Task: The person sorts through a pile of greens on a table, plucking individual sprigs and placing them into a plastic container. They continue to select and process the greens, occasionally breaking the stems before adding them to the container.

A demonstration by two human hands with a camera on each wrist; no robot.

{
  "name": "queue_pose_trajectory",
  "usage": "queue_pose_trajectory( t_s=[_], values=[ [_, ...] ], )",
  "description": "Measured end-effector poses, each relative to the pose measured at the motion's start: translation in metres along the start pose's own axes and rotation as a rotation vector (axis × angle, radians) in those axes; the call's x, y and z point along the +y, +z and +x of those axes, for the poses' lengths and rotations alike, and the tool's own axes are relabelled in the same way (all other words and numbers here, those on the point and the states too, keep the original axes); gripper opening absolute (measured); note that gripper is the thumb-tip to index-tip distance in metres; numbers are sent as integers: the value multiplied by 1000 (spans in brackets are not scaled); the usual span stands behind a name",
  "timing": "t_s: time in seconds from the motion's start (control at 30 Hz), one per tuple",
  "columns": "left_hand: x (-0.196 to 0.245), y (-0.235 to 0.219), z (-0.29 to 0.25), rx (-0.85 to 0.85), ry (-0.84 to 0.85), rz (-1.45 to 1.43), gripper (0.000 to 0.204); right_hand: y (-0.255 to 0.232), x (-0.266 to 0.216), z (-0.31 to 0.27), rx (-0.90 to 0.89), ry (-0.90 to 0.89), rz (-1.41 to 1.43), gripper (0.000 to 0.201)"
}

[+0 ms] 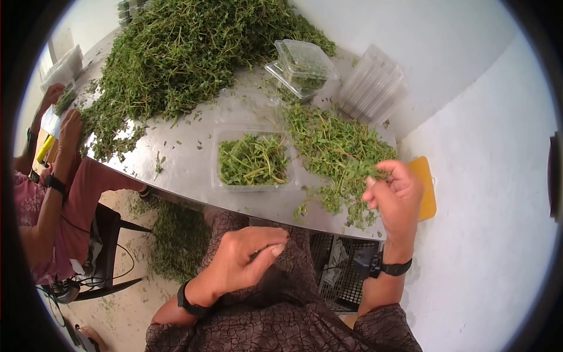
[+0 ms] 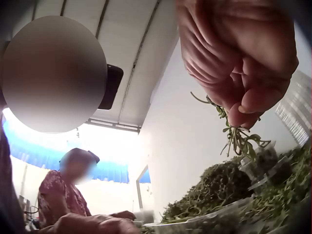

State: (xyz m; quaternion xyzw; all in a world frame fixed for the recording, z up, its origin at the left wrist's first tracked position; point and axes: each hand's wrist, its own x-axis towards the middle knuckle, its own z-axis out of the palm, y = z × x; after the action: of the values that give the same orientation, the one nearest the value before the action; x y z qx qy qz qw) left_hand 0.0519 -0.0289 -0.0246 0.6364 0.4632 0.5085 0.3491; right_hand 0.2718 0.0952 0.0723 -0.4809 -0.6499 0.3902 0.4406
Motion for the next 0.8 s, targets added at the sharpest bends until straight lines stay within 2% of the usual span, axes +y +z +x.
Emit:
queue_pose_trajectory(
  t_s=[0.03,0.07,0.13,0.17,0.23,0.37,0.43,0.53,0.57,0.63,0.7,0.8],
  values=[
    [5,-1,5,-60,-150,-138,22,4,0,-4,-4,-6,2,15],
    [6,0,10,-54,-147,-133,22,10,-1,-9,-27,-18,40,15],
    [8,6,22,-108,-295,-587,43,19,1,-16,-58,-33,115,14],
    [11,10,27,-104,-294,-582,43,22,0,-21,-60,-36,120,14],
    [17,17,34,-48,-234,-690,59,29,-5,-30,-92,-7,223,14],
    [19,28,35,-49,-222,-773,62,47,-3,-51,-104,-31,251,13],
    [17,35,31,-37,-191,-1006,61,59,5,-58,-85,-64,242,15],
    [17,34,29,-11,-174,-1019,59,72,22,-63,19,-506,-140,22],
    [18,33,28,-11,-182,-1013,59,75,21,-64,19,-506,-129,22],
    [18,32,26,8,-191,-1007,56,79,18,-66,58,-701,-314,25],
    [16,33,22,1,-81,-1007,52,83,19,-70,68,-714,-357,24],
    [17,36,20,80,-163,-1010,44,87,18,-73,72,-764,-411,23]
  ],
)
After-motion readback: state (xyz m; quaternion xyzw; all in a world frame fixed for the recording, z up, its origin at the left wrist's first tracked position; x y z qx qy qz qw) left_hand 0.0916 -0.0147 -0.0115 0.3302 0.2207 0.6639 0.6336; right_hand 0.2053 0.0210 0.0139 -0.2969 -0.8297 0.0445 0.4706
